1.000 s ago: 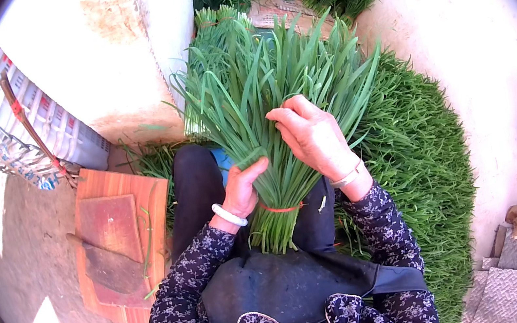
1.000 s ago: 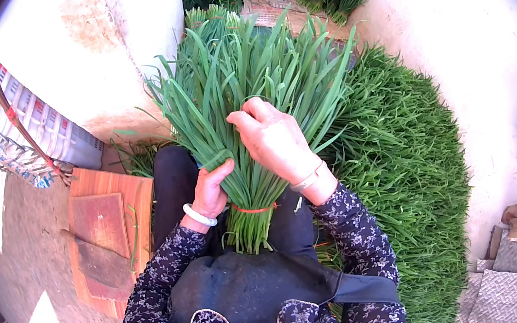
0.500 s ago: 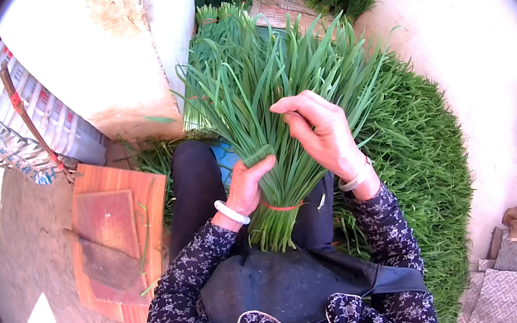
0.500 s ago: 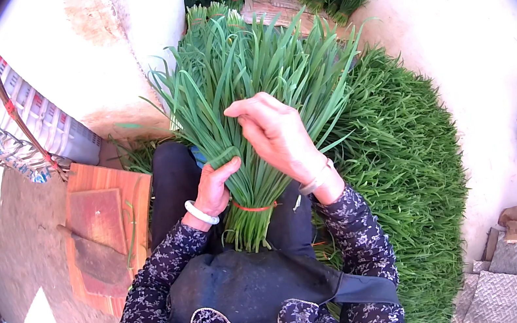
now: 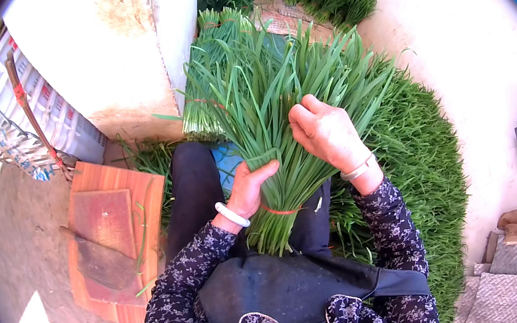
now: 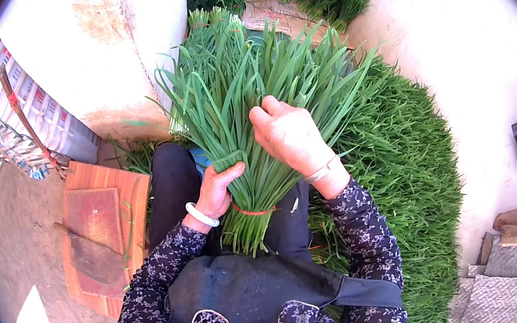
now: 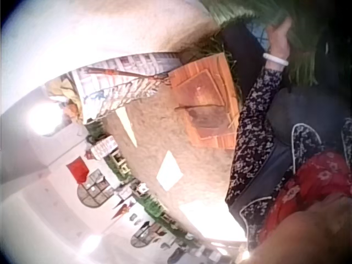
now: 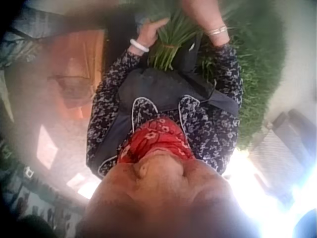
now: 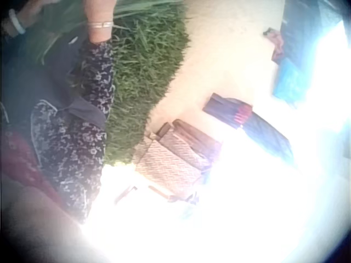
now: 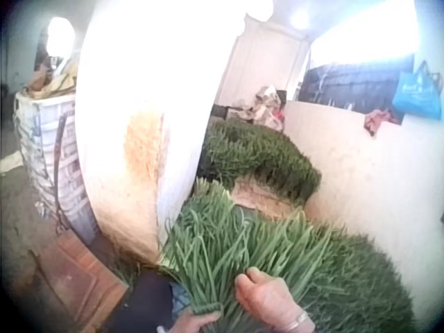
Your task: The person aligns stalks in a bundle of green leeks by hand and ties them together using a red string.
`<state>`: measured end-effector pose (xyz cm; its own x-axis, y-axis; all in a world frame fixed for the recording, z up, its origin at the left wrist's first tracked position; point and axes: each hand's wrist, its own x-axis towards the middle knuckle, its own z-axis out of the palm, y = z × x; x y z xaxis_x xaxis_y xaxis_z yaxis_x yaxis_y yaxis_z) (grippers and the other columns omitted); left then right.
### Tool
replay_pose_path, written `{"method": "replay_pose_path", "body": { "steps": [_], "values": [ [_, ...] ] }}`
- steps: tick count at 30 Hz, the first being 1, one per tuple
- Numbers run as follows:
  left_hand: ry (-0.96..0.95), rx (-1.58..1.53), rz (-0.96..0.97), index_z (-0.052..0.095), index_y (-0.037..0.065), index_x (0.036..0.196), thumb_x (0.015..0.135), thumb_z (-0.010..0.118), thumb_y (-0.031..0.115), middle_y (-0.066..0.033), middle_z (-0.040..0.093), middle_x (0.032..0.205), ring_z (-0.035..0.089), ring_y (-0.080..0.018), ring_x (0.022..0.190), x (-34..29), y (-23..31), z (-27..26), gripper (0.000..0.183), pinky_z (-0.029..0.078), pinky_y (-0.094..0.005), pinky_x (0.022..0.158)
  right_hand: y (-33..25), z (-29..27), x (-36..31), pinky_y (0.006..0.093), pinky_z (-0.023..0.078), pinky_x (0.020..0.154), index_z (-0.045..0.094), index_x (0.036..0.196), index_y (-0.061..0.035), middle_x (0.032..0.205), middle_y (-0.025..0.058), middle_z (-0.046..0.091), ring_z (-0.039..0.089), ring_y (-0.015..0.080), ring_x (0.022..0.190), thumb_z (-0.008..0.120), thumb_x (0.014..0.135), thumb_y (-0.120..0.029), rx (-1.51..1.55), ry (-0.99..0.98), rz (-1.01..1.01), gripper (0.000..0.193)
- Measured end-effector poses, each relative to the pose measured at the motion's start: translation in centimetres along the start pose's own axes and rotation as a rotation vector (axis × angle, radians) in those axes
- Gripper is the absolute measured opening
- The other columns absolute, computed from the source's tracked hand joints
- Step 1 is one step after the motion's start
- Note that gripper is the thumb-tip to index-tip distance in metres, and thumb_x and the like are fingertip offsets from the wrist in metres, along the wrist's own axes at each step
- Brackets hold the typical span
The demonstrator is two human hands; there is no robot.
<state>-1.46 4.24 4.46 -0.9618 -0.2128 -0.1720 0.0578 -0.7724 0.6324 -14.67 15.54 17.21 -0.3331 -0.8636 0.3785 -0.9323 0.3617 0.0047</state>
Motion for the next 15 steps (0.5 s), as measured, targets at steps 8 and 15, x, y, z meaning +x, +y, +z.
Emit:
{"method": "replay_pose_path", "body": {
  "steps": [8, 15],
  "values": [
    [-0.078, 0.001, 0.007, 0.063, 0.003, 0.12, 0.09, 0.065, 0.006, -0.0044, 0.068, 0.115, 0.063, -0.0157, 0.102, 0.3, -0.2, -1.5, 0.031, 0.049, -0.0319, 0.092, -2.7, -4.1, -1.4, 0.0232, 0.052, 0.062, 0.062, 0.105, -0.0018, 0.089, 0.0035, 0.069, 0.062, 0.0099, 0.067, 0.057, 0.095, -0.009, 1.467, -0.132, 0.516, 0.013],
    [-0.082, -0.011, -0.008, 0.057, 0.002, 0.128, 0.089, 0.063, 0.006, -0.0074, 0.065, 0.122, 0.061, -0.0177, 0.11, 0.7, -0.7, -1.9, 0.039, 0.047, -0.035, 0.098, -3.7, -3.1, 0.1, 0.0257, 0.054, 0.062, 0.068, 0.102, -0.0019, 0.089, 0.0072, 0.068, 0.066, 0.0123, 0.071, 0.065, 0.09, -0.004, 1.146, -0.089, 0.371, 0.012]
  ]
}}
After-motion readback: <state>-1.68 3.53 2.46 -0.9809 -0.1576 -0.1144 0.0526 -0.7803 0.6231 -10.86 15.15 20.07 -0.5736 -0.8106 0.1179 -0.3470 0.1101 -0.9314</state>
